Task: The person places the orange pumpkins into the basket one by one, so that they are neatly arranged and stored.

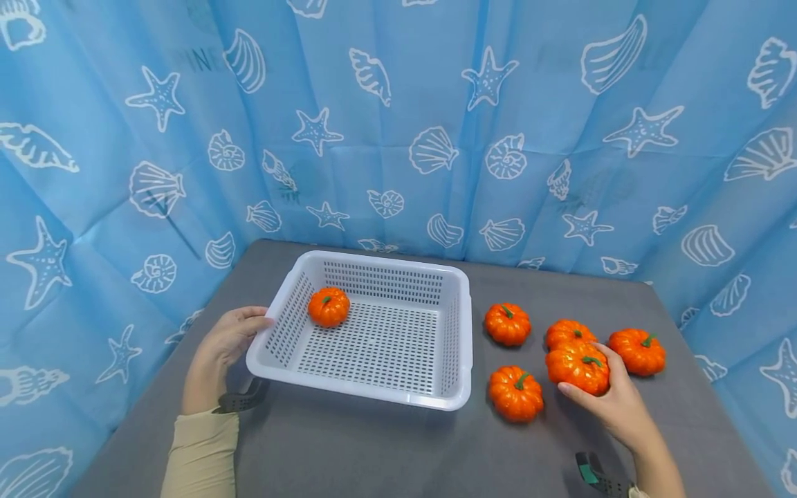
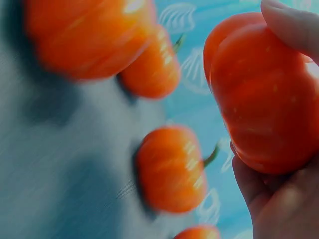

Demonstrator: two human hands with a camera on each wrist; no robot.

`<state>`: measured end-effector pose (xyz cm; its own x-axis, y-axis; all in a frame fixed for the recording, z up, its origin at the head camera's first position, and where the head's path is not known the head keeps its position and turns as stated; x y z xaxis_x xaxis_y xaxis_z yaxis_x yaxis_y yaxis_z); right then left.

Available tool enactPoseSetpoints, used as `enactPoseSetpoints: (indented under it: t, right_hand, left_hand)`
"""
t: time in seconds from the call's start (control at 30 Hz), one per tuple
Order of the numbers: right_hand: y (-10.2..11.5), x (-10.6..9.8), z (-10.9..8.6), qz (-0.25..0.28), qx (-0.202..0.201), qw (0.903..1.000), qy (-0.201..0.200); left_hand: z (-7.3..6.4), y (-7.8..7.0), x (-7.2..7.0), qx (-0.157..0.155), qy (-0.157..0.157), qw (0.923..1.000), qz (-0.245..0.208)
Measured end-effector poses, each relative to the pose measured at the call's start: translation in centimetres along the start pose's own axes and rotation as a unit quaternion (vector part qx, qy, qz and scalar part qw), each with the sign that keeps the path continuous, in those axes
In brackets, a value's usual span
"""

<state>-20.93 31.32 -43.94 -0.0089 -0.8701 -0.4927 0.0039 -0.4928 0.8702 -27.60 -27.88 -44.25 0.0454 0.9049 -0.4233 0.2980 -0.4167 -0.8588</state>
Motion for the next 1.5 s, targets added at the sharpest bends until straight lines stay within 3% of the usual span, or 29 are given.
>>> enactPoseSetpoints:
  t: [0.3, 0.43, 0.87, 1.13, 1.5]
  right_hand:
    - [6.4, 1.7, 3.0, 0.035, -0.085, 0.9954, 0.027]
    - [9.1, 2.9, 4.5, 0.027, -0.118, 0.992, 0.038]
    - [15.7, 8.2, 9.4, 0.041, -0.126, 0.9853, 0.107]
    - [17.8, 12.1, 11.9, 0.074, -0.134, 0.9768, 0.15]
    - [18.4, 18.5, 14.5, 0.095, -0.107, 0.9677, 0.208]
  left_hand:
    - [0.0, 0.0, -0.3, 0.016, -0.001, 0.9998, -0.009]
    - [0.1, 0.0, -0.2, 0.017, -0.003, 0.9998, -0.009]
    - [0.1, 0.2, 0.1, 0.007, -0.007, 0.9999, -0.004]
    - [0.4, 0.5, 0.2, 0.019, -0.003, 0.9997, -0.017]
    - [0.3, 0.4, 0.1, 0.016, -0.012, 0.9997, -0.016]
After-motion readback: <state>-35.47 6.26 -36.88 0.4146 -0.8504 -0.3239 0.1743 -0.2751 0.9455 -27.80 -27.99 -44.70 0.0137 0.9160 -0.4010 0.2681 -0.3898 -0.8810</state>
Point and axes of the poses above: each hand's wrist, its own z-axis towards the middle knuckle, its own x-axis out of the palm, y = z × x, the point moved 4 cm from there along z, towards the middle knuckle, and after that the axes turned 14 degrees about z, right-handed, at the moved point
